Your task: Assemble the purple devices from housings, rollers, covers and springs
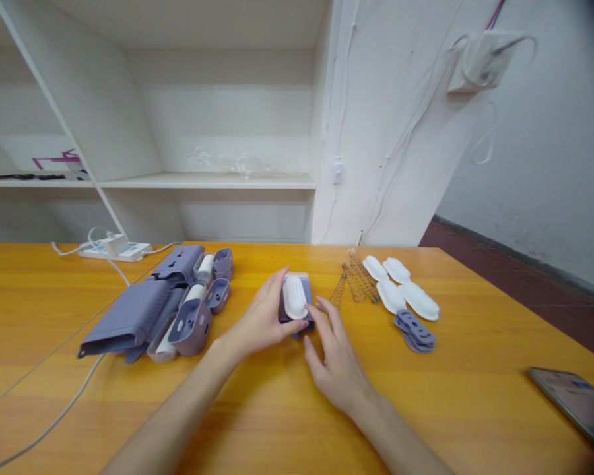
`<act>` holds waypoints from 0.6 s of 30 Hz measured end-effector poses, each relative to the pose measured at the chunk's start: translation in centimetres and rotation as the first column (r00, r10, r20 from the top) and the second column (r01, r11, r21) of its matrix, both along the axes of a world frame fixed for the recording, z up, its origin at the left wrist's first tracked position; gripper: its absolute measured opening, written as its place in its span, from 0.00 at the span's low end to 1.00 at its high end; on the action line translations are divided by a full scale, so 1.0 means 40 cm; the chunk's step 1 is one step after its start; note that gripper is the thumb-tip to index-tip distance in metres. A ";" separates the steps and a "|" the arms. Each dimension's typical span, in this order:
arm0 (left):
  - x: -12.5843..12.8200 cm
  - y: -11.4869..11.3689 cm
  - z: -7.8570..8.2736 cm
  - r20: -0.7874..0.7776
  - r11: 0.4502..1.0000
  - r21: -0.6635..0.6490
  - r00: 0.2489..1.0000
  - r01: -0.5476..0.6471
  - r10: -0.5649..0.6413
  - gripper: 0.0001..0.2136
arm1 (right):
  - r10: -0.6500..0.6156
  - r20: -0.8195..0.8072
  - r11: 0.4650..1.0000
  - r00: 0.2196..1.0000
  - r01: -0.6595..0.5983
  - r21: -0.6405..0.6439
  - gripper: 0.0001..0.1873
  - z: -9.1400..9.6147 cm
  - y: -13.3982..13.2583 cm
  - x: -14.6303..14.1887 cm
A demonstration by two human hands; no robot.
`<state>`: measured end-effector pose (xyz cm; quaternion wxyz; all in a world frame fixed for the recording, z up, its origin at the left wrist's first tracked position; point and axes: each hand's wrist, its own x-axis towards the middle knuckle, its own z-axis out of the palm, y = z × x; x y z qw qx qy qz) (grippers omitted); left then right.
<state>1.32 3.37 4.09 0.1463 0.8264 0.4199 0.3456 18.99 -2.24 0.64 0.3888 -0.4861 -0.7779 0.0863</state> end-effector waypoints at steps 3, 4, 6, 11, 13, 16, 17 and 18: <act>-0.010 -0.023 -0.036 -0.012 0.997 -0.079 1.000 -0.021 0.020 0.44 | 0.003 0.025 1.000 1.000 -0.004 0.025 0.30 0.010 -0.001 -0.003; -0.011 -0.032 -0.048 -0.033 0.994 -0.107 0.999 -0.022 0.018 0.44 | 0.010 0.043 0.999 0.999 -0.011 0.031 0.30 0.013 -0.002 -0.003; -0.011 -0.055 -0.068 -0.122 0.986 -0.157 0.992 -0.052 0.033 0.43 | 0.019 0.078 0.999 0.997 -0.022 0.037 0.29 0.017 -0.004 -0.003; 0.010 -0.119 -0.082 -0.336 0.984 0.002 0.927 -0.179 0.170 0.37 | -0.044 0.051 0.998 0.998 0.042 0.039 0.24 0.011 -0.002 -0.003; 0.020 -0.140 -0.074 -0.380 0.983 0.110 0.908 -0.147 0.178 0.33 | -0.058 -0.002 0.997 0.998 0.058 0.058 0.22 0.005 0.003 -0.003; 0.032 -0.162 -0.059 -0.428 0.986 0.162 0.897 -0.041 0.108 0.29 | -0.063 -0.106 0.994 0.992 0.072 0.083 0.16 -0.003 0.014 -0.002; 0.034 -0.166 -0.054 -0.436 0.987 0.159 0.896 -0.012 0.081 0.28 | -0.068 -0.148 0.993 0.987 0.081 0.081 0.13 -0.005 0.017 -0.001; 0.035 -0.168 -0.050 -0.439 0.988 0.153 0.896 0.008 0.061 0.27 | -0.075 -0.190 0.993 0.979 0.090 0.070 0.11 -0.006 0.020 0.000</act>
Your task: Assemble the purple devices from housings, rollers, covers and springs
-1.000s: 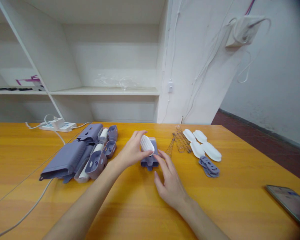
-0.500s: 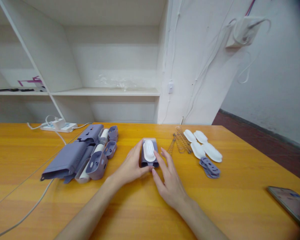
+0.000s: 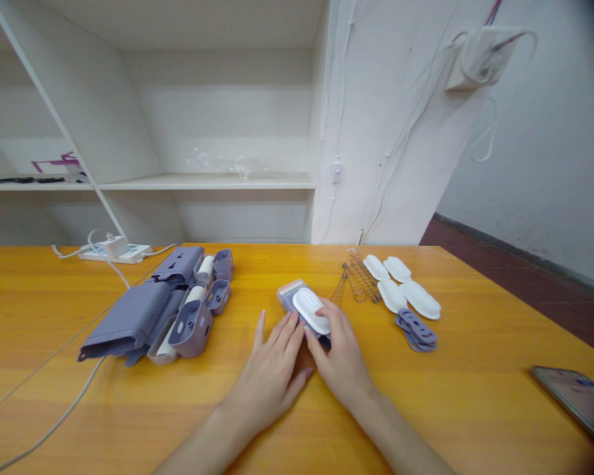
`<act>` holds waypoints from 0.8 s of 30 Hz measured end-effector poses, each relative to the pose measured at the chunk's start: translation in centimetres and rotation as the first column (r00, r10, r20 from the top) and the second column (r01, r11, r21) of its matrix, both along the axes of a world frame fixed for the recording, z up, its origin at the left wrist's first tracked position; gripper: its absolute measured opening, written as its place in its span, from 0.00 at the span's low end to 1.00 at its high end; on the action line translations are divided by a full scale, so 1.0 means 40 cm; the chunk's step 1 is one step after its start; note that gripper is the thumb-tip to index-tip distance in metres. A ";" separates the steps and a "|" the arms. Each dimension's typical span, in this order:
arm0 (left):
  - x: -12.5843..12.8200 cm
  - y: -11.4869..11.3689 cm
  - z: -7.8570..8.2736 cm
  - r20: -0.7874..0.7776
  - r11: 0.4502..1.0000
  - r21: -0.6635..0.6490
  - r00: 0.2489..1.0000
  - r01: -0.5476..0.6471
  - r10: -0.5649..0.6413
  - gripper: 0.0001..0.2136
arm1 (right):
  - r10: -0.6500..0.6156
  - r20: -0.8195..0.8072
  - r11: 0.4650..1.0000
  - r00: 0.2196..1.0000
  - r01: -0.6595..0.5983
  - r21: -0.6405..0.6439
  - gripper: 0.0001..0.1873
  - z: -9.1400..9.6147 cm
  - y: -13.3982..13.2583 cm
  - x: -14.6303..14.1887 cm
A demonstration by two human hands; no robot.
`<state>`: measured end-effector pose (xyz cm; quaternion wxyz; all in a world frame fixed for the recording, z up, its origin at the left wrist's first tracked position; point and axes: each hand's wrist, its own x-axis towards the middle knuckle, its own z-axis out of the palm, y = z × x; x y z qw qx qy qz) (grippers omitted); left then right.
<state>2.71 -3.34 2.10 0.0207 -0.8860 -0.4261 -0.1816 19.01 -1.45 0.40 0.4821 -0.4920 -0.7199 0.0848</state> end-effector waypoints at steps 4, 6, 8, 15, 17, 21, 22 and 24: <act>-0.004 0.015 0.004 0.033 1.000 -0.021 0.999 -0.015 0.015 0.23 | -0.058 -0.139 0.995 0.989 0.046 -0.084 0.09 0.000 0.005 0.005; -0.008 0.031 -0.001 0.070 0.999 -0.025 0.996 -0.047 0.049 0.23 | -0.094 -0.178 0.990 0.980 0.074 -0.116 0.12 0.002 0.007 0.006; -0.011 0.046 -0.008 0.102 0.998 -0.027 0.993 -0.061 0.064 0.25 | -0.113 -0.230 0.987 0.967 0.083 -0.136 0.14 0.005 0.012 0.007; -0.016 0.064 -0.009 0.113 1.000 0.020 0.993 -0.022 0.020 0.25 | -0.068 -0.707 0.949 0.704 -0.173 -0.264 0.16 0.028 0.037 0.011; -0.014 0.064 -0.007 0.100 0.998 0.052 0.994 -0.045 0.039 0.25 | -0.076 -0.764 0.936 0.641 -0.218 -0.276 0.17 0.034 0.042 0.018; -0.009 0.061 -0.006 0.103 0.990 0.101 0.990 -0.103 0.092 0.24 | -0.088 -0.810 0.902 0.580 -0.299 -0.311 0.18 0.038 0.048 0.037; -0.008 0.059 -0.006 0.105 0.988 0.108 0.990 -0.110 0.098 0.24 | -0.084 -0.817 0.891 0.570 -0.325 -0.318 0.19 0.038 0.050 0.042; -0.007 0.056 -0.004 0.103 0.986 0.115 0.989 -0.116 0.105 0.24 | -0.072 -0.829 0.875 0.555 -0.364 -0.320 0.18 0.038 0.051 0.049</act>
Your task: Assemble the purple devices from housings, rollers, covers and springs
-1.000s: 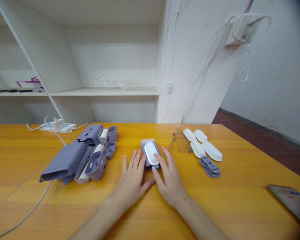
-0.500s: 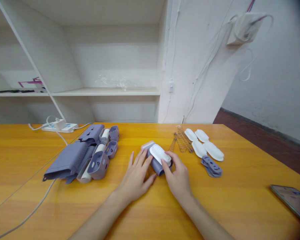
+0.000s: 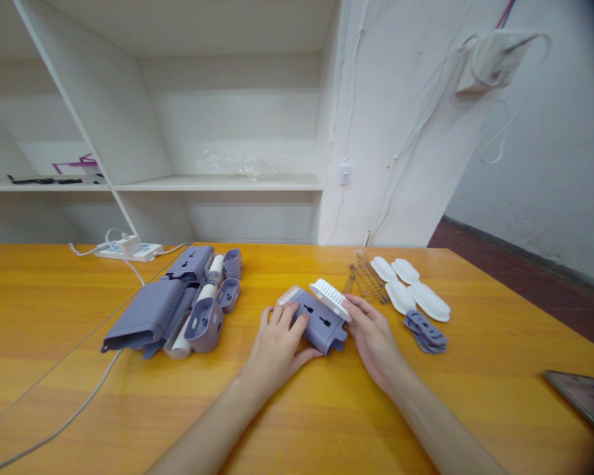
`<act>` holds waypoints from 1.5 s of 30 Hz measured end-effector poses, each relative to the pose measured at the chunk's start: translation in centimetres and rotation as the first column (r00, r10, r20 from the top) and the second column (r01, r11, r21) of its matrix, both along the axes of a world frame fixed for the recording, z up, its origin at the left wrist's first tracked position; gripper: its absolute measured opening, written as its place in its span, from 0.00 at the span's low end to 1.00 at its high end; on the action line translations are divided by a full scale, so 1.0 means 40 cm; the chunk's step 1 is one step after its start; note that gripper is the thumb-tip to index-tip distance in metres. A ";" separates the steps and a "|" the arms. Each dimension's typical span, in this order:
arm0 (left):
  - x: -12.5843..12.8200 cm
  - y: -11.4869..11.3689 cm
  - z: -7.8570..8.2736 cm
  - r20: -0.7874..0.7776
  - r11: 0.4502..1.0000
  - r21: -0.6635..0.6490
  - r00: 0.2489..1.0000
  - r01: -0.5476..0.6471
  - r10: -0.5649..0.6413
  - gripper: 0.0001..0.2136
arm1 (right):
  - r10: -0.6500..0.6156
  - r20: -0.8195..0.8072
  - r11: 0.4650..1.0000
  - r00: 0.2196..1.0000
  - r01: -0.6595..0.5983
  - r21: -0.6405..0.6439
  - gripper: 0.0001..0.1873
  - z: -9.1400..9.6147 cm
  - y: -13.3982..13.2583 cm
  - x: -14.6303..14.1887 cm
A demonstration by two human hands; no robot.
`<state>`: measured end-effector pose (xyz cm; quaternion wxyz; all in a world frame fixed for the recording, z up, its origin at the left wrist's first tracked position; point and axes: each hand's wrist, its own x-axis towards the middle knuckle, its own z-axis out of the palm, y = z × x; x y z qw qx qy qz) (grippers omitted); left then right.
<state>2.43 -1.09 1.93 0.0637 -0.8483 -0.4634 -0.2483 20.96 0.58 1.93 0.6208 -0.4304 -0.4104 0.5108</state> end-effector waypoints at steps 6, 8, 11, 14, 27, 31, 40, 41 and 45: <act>0.000 -0.003 0.001 -0.021 1.000 0.005 1.000 -0.009 0.009 0.25 | 0.061 0.021 0.997 0.998 -0.062 0.054 0.18 -0.005 -0.003 0.007; 0.000 -0.003 0.000 -0.027 1.000 0.011 1.000 -0.012 0.012 0.25 | 0.071 0.065 0.995 0.995 -0.076 0.069 0.18 -0.005 -0.005 0.007; 0.000 -0.005 -0.003 -0.030 0.999 0.033 0.999 -0.018 0.019 0.25 | 0.071 0.130 0.993 0.989 -0.081 0.081 0.19 -0.001 -0.009 0.003; 0.000 -0.007 -0.002 -0.033 0.999 0.050 0.999 -0.016 0.018 0.23 | 0.084 0.163 0.991 0.983 -0.100 0.092 0.19 0.001 -0.013 -0.003; 0.007 -0.004 -0.004 -0.035 0.991 0.120 0.998 -0.051 0.056 0.16 | -0.118 0.479 0.971 0.870 0.000 0.240 0.15 -0.040 0.000 0.002; 0.008 -0.003 -0.008 -0.007 0.990 0.112 0.996 -0.084 0.085 0.17 | -0.154 0.594 0.959 0.790 -0.026 0.283 0.15 -0.031 -0.008 0.001; 0.000 0.001 -0.020 0.044 0.989 0.122 0.996 -0.084 0.079 0.15 | -0.181 0.699 0.927 0.692 -0.117 0.356 0.14 -0.025 -0.011 0.001; -0.001 0.002 -0.021 0.061 0.988 0.131 0.995 -0.085 0.077 0.15 | -0.181 0.705 0.925 0.686 -0.123 0.358 0.14 -0.026 -0.011 0.000; -0.004 0.004 -0.023 0.115 0.988 0.132 0.991 -0.078 0.063 0.17 | -0.266 0.714 0.916 0.648 -0.060 0.397 0.16 -0.039 -0.014 -0.005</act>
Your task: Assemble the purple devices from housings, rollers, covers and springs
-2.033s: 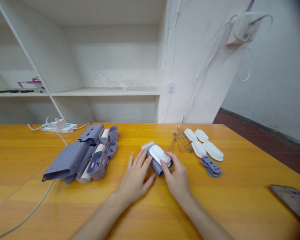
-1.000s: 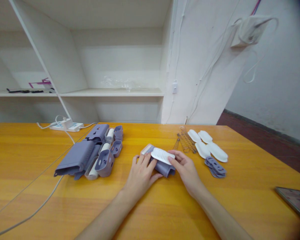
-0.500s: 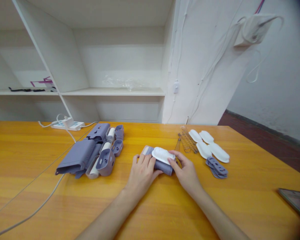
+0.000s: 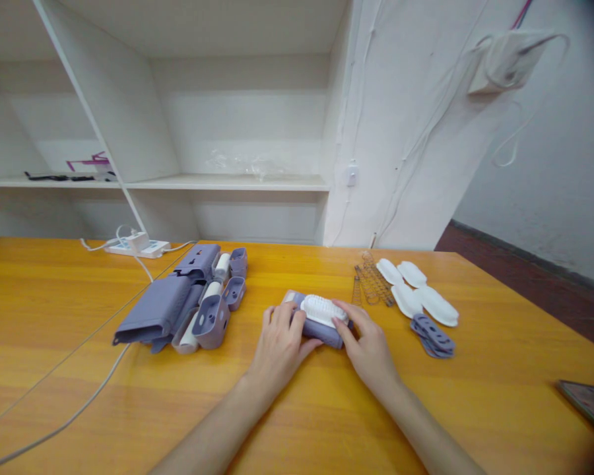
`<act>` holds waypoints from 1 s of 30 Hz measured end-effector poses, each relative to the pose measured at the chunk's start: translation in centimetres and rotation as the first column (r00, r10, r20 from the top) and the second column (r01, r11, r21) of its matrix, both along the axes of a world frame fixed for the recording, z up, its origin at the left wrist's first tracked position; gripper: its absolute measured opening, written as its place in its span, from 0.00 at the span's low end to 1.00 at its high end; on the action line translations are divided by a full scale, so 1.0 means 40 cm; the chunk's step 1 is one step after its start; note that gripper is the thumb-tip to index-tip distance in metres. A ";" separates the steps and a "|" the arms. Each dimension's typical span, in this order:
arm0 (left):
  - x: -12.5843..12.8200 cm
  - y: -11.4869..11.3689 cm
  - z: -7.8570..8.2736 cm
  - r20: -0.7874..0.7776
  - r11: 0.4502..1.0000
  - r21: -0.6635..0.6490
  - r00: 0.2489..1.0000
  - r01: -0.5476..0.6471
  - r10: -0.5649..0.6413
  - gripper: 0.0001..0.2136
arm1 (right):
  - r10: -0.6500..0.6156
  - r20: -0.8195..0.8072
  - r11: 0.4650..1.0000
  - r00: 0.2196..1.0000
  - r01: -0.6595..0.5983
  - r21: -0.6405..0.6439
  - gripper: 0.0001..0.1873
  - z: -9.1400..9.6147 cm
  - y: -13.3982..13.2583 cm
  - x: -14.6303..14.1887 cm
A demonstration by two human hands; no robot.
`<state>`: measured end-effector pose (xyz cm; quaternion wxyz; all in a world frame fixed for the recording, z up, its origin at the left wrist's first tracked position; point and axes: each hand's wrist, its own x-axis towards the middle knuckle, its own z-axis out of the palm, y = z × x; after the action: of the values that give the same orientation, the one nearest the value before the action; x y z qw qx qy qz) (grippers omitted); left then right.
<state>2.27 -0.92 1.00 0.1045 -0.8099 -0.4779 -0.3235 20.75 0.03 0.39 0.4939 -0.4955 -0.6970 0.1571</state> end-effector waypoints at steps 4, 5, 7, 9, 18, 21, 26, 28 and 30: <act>-0.011 0.004 -0.001 0.080 0.998 -0.016 0.995 0.064 -0.062 0.17 | -0.203 -0.014 0.977 0.979 0.203 0.064 0.17 -0.019 0.000 0.000; -0.015 0.006 -0.002 0.113 0.998 -0.017 0.991 0.068 -0.066 0.18 | -0.230 -0.014 0.971 0.973 0.231 0.062 0.17 -0.022 0.000 0.001; -0.021 0.012 -0.005 0.183 0.998 -0.030 0.982 0.046 -0.040 0.24 | -0.257 0.005 0.964 0.966 0.256 0.065 0.15 -0.023 -0.001 0.002; -0.026 0.020 -0.009 0.238 0.998 -0.068 0.971 0.007 0.009 0.33 | -0.276 0.039 0.957 0.961 0.270 0.104 0.15 -0.020 -0.005 0.001; -0.031 0.034 -0.021 0.283 0.950 -0.307 0.958 0.049 0.042 0.42 | -0.327 0.181 0.927 0.927 0.277 0.254 0.19 -0.020 -0.021 -0.012; -0.029 0.031 -0.015 0.278 0.945 -0.328 0.957 0.015 0.082 0.44 | -0.356 0.220 0.912 0.908 0.287 0.291 0.20 -0.023 -0.020 -0.010; -0.028 0.030 -0.014 0.263 0.943 -0.331 0.961 0.006 0.086 0.45 | -0.358 0.229 0.913 0.905 0.287 0.290 0.20 -0.017 -0.024 -0.009; -0.029 0.030 -0.015 0.258 0.944 -0.329 0.962 0.004 0.086 0.45 | -0.326 0.222 0.925 0.919 0.262 0.274 0.19 -0.012 -0.028 -0.009; -0.030 0.030 -0.016 0.255 0.945 -0.327 0.963 0.003 0.085 0.45 | -0.280 0.222 0.940 0.934 0.220 0.262 0.19 -0.006 -0.032 -0.008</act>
<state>1.07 0.28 0.38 -0.0883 -0.7551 -0.5510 -0.3441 20.42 -1.26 0.14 0.4704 -0.5356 -0.6992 -0.0555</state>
